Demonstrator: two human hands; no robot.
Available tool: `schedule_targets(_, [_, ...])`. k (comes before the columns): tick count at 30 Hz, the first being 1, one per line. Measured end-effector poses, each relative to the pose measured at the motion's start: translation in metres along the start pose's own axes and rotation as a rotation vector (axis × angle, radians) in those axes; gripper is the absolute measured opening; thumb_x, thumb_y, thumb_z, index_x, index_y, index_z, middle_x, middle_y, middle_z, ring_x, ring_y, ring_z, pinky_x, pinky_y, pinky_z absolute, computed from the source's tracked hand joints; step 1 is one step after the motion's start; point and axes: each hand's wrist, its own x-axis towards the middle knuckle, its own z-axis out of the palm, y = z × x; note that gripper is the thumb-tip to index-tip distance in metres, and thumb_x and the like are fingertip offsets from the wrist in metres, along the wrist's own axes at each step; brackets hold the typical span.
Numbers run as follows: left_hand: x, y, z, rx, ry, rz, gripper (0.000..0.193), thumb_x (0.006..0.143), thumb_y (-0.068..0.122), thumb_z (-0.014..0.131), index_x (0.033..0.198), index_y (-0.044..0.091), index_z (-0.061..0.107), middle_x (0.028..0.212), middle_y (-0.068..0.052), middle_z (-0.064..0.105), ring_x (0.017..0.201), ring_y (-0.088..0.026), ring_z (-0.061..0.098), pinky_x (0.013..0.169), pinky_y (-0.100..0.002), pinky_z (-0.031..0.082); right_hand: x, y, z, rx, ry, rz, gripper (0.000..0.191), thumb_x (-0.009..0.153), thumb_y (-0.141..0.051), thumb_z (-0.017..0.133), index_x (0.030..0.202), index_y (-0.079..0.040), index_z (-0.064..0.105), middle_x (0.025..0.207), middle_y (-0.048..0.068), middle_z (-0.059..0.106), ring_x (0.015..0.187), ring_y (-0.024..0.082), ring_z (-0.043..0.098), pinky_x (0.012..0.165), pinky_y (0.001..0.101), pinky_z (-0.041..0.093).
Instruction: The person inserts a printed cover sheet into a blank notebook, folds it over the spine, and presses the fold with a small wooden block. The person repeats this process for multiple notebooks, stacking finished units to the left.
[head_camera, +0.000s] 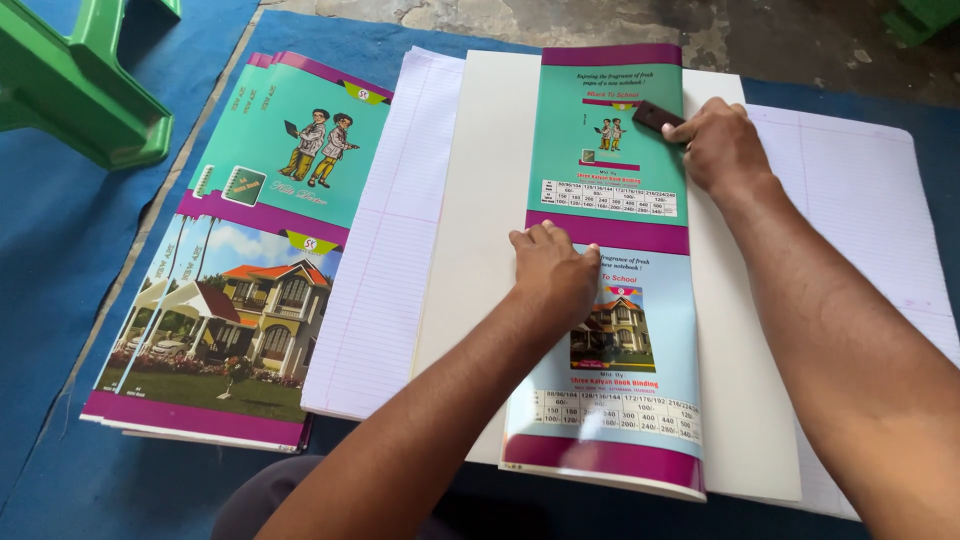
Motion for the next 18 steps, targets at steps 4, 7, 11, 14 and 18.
schedule_targets(4, [-0.011,0.005,-0.001,0.01,0.002,0.009,0.058,0.102,0.03,0.057,0.155,0.016,0.039,0.153,-0.037,0.034,0.142,-0.053,0.033,0.115,-0.068,0.023,0.012,0.0,-0.003,0.006,-0.003,0.04,0.025,0.092,-0.009,0.076,0.113,-0.022,0.082,0.12,0.014,0.067,0.117,0.031,0.061,0.104,0.0412,0.048])
schedule_targets(7, [-0.019,0.008,-0.004,0.021,-0.031,0.013,0.063,0.1,0.03,0.061,0.156,0.015,0.037,0.153,-0.037,0.033,0.142,-0.054,0.033,0.116,-0.067,0.022,0.019,-0.003,-0.005,-0.043,-0.025,0.064,0.027,0.093,-0.01,0.074,0.116,-0.022,0.08,0.12,0.016,0.066,0.118,0.033,0.061,0.104,0.0421,0.047])
schedule_targets(11, [-0.029,0.012,-0.005,0.012,-0.065,0.02,0.07,0.096,0.031,0.066,0.157,0.015,0.035,0.153,-0.039,0.031,0.142,-0.053,0.032,0.116,-0.066,0.021,0.028,-0.004,-0.005,-0.053,-0.026,0.105,0.02,0.1,-0.023,0.07,0.118,-0.019,0.079,0.121,0.018,0.066,0.12,0.034,0.059,0.104,0.0442,0.046])
schedule_targets(14, [-0.035,0.014,-0.003,-0.002,-0.051,0.021,0.069,0.096,0.03,0.065,0.157,0.015,0.035,0.153,-0.039,0.031,0.142,-0.053,0.033,0.116,-0.066,0.021,0.033,-0.003,-0.003,-0.072,0.01,0.071,0.022,0.104,-0.027,0.066,0.119,-0.018,0.078,0.123,0.02,0.066,0.12,0.037,0.058,0.106,0.0449,0.044])
schedule_targets(18, [-0.039,0.017,0.001,-0.011,0.01,0.026,0.064,0.098,0.026,0.062,0.156,0.014,0.037,0.152,-0.039,0.032,0.141,-0.054,0.032,0.115,-0.067,0.02,0.039,0.0,-0.003,-0.127,0.003,0.068,0.024,0.108,-0.028,0.061,0.122,-0.018,0.078,0.123,0.022,0.067,0.118,0.039,0.06,0.105,0.0457,0.045])
